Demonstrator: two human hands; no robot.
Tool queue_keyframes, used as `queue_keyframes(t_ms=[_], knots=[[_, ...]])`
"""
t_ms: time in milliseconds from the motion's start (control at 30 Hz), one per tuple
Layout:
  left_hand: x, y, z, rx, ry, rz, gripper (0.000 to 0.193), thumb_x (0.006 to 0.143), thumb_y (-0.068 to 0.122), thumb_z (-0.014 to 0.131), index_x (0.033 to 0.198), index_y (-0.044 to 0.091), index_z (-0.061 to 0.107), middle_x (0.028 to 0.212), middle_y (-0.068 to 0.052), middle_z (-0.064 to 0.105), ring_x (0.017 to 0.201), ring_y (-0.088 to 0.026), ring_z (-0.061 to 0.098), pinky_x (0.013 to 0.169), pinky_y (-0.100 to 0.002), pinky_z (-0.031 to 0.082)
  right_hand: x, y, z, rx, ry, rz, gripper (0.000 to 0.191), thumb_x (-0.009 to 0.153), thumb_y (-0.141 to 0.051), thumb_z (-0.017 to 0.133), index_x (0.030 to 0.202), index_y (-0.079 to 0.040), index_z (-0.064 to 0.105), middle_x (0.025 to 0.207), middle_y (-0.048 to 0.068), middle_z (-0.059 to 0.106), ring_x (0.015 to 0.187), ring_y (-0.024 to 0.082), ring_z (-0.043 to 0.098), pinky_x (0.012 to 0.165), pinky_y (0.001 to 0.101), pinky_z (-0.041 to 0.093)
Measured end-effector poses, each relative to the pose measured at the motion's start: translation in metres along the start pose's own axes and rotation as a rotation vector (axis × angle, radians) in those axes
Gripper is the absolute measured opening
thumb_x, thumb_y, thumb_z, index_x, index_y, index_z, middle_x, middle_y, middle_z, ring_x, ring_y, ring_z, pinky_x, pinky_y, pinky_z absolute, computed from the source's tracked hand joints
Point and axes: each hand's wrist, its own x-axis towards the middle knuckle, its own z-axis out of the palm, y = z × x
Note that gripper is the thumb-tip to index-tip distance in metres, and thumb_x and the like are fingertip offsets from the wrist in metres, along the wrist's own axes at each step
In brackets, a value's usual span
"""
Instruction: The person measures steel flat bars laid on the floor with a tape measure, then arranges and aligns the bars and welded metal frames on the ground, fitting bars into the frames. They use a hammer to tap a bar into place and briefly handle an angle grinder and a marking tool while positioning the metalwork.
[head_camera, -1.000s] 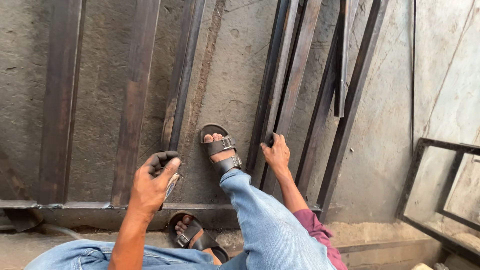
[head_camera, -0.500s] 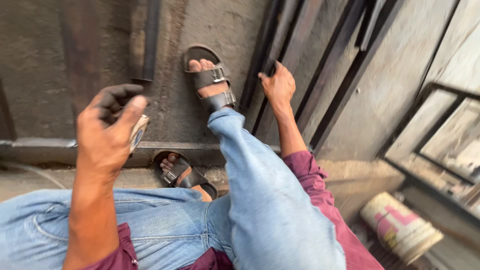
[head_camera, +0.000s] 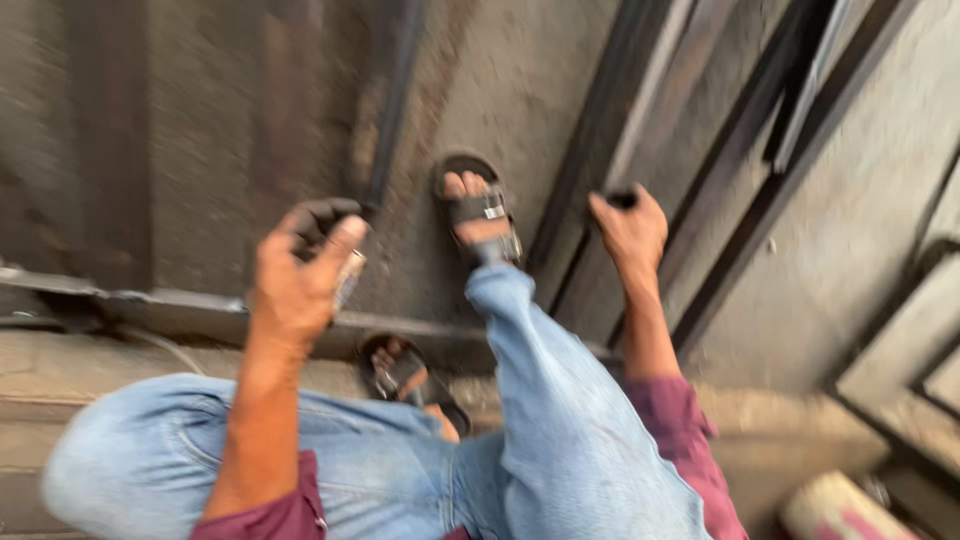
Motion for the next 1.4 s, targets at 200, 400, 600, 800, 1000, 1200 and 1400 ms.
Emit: queue_keyframes(t_ms=[200,400,600,800,1000,1200,1400], knots=[[0.017,-0.001,0.017,0.123,0.079,-0.042,0.035,0.09,0.031,0.076,0.114,0.005,0.073,0.088,-0.005,0.073,0.078,-0.013,0.066,0.071,-0.031,0.054,0.005,0.007,0.006,0.834,-0.219,0.105,0.026,0.089,-0.025,0.074,0.088,-0.004,0.059,0.075,0.004,0.057,0.068,0.013,0.054,0.061,0.0319,0.046],[0.023,-0.009,0.021,0.346,0.13,0.029,0.041,0.09,0.038,0.074,0.114,0.006,0.073,0.091,-0.009,0.077,0.084,-0.019,0.073,0.076,-0.034,0.056,0.065,-0.036,0.038,1.424,-0.398,0.235,0.036,0.088,-0.041,0.066,0.106,-0.009,0.069,0.066,0.007,0.062,0.055,0.019,0.062,0.057,0.0339,0.057],[0.024,-0.007,0.026,0.36,0.121,0.023,0.04,0.089,0.037,0.075,0.113,0.006,0.073,0.093,-0.01,0.077,0.084,-0.02,0.074,0.077,-0.035,0.057,0.088,-0.074,0.034,0.891,-0.015,0.142,0.032,0.089,-0.028,0.084,0.102,-0.004,0.067,0.071,0.001,0.059,0.054,0.012,0.055,0.046,0.0305,0.047],[0.025,-0.01,0.032,0.374,0.111,0.085,0.04,0.089,0.038,0.075,0.113,0.006,0.073,0.094,-0.01,0.077,0.084,-0.021,0.074,0.078,-0.036,0.056,0.038,-0.101,0.054,0.94,-0.062,0.144,0.032,0.087,-0.028,0.083,0.092,-0.005,0.061,0.067,0.0,0.055,0.05,0.012,0.052,0.042,0.0307,0.046],[0.033,-0.012,0.027,0.429,0.14,0.121,0.042,0.087,0.04,0.077,0.112,0.006,0.074,0.095,-0.011,0.077,0.087,-0.024,0.074,0.079,-0.038,0.056,0.02,-0.136,0.087,0.884,-0.122,0.11,0.032,0.09,-0.029,0.081,0.091,-0.003,0.062,0.069,0.0,0.056,0.055,0.011,0.051,0.046,0.031,0.045],[0.038,-0.008,0.024,0.442,0.141,0.057,0.042,0.088,0.04,0.075,0.114,0.007,0.073,0.099,-0.012,0.077,0.09,-0.026,0.073,0.08,-0.04,0.055,0.003,-0.135,0.127,0.275,-0.252,-0.012,0.051,0.084,-0.044,0.08,0.103,0.002,0.067,0.077,0.013,0.07,0.067,0.02,0.066,0.063,0.0379,0.051],[0.045,-0.009,0.048,0.606,0.061,0.082,0.046,0.088,0.04,0.075,0.12,0.007,0.07,0.108,-0.016,0.074,0.101,-0.036,0.069,0.086,-0.046,0.054,0.004,-0.118,0.139,0.054,-0.643,-0.021,0.068,0.076,-0.055,0.08,0.1,0.008,0.073,0.086,0.022,0.077,0.079,0.03,0.076,0.076,0.0437,0.058]])
